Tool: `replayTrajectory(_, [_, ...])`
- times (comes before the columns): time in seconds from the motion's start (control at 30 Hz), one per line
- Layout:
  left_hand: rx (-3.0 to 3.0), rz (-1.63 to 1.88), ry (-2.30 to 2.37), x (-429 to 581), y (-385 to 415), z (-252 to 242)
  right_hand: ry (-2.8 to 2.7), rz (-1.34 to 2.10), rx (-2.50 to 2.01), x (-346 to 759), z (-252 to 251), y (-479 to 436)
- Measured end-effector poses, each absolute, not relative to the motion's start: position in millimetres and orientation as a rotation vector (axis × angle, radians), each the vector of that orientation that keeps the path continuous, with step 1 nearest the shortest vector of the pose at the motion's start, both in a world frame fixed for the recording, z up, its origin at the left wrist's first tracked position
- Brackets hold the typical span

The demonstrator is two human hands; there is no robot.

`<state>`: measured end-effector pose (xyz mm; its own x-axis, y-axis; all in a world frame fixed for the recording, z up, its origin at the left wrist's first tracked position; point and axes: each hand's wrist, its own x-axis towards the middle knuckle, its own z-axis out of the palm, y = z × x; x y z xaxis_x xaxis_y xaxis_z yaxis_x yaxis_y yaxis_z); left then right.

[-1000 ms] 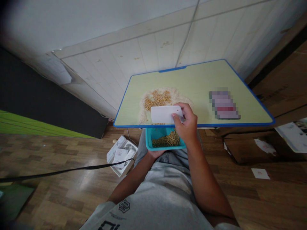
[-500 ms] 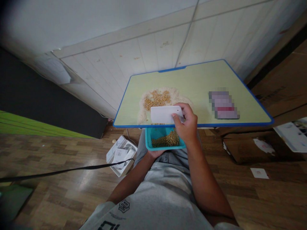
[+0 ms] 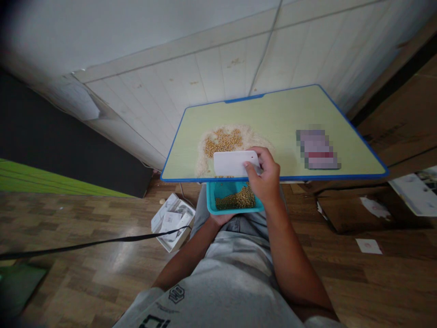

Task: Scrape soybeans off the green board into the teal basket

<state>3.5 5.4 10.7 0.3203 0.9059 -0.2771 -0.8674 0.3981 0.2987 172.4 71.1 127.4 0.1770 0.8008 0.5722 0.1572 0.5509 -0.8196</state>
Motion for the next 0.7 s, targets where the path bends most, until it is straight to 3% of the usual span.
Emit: replayTrajectory(0.7, [0.062, 1.159, 0.515, 5.3, 0.9, 29.3, -1.359, 0.574, -0.928, 172.6, 129.9, 69.9])
